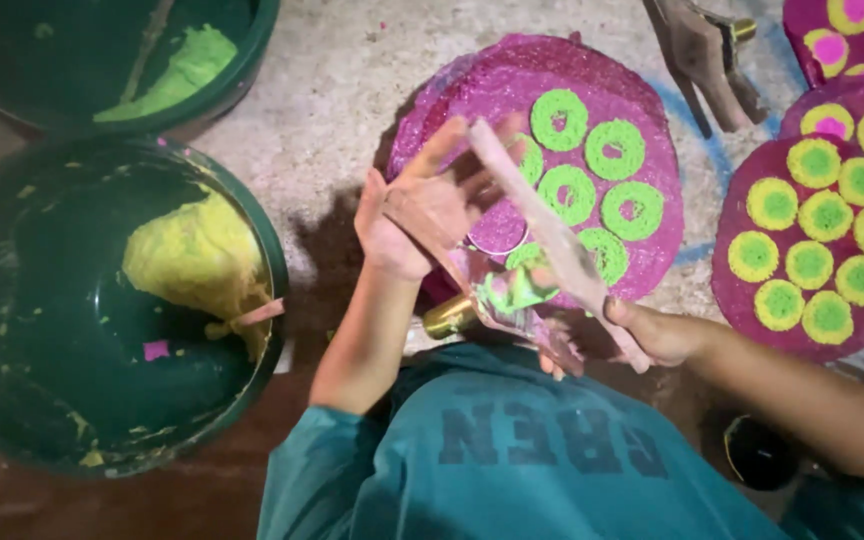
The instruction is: The person uses a manual dough press to form green and yellow dough into ring shapes. They scoop dough from green bowls, load it into the press, and eject the shaped rings onto a pink tray. The process repeats continuously, with finished rings accumulating on the tray.
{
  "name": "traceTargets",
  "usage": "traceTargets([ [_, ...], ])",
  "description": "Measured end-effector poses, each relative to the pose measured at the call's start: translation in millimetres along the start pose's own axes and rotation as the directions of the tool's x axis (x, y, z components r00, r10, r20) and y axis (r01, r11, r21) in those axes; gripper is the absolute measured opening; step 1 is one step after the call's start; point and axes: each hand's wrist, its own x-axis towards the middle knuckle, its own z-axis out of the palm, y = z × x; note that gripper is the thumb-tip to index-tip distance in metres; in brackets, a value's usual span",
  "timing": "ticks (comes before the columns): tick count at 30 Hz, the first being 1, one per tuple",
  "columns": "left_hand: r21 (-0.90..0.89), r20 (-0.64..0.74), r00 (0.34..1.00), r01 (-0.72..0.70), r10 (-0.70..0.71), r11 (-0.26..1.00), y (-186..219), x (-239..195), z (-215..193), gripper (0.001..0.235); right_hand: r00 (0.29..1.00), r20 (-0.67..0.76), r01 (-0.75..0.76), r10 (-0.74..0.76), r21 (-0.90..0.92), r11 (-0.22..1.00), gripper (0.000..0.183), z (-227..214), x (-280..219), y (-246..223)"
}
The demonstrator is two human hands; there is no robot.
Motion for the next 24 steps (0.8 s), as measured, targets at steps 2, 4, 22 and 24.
traceTargets([
  [2, -0.014, 0.209, 0.978, -0.010, 0.013, 1.000, 1, 20, 8, 0.085, 0.999, -0.027, -0.038, 0.037, -0.043, 0.998, 0.106, 2, -5, -18],
  [4, 0.058, 0.213, 0.976, -0.070, 0.056, 0.996, -3, 36, 9, 0.081, 0.996, -0.041, -0.077, 0.075, -0.068, 0.995, 0.106, -6, -16, -35],
  [22, -0.407, 0.069, 0.953, -0.244, 0.296, 0.880, -29, 83, -103, 0.033, 0.702, -0.632, -0.626, 0.328, -0.329, 0.707, 0.097, -69, -4, -80],
  [24, -0.401, 0.087, 0.946, -0.253, 0.311, 0.881, -22, 78, -110, 0.033, 0.788, -0.567, -0.525, 0.240, -0.414, 0.744, 0.092, -59, 10, -82],
])
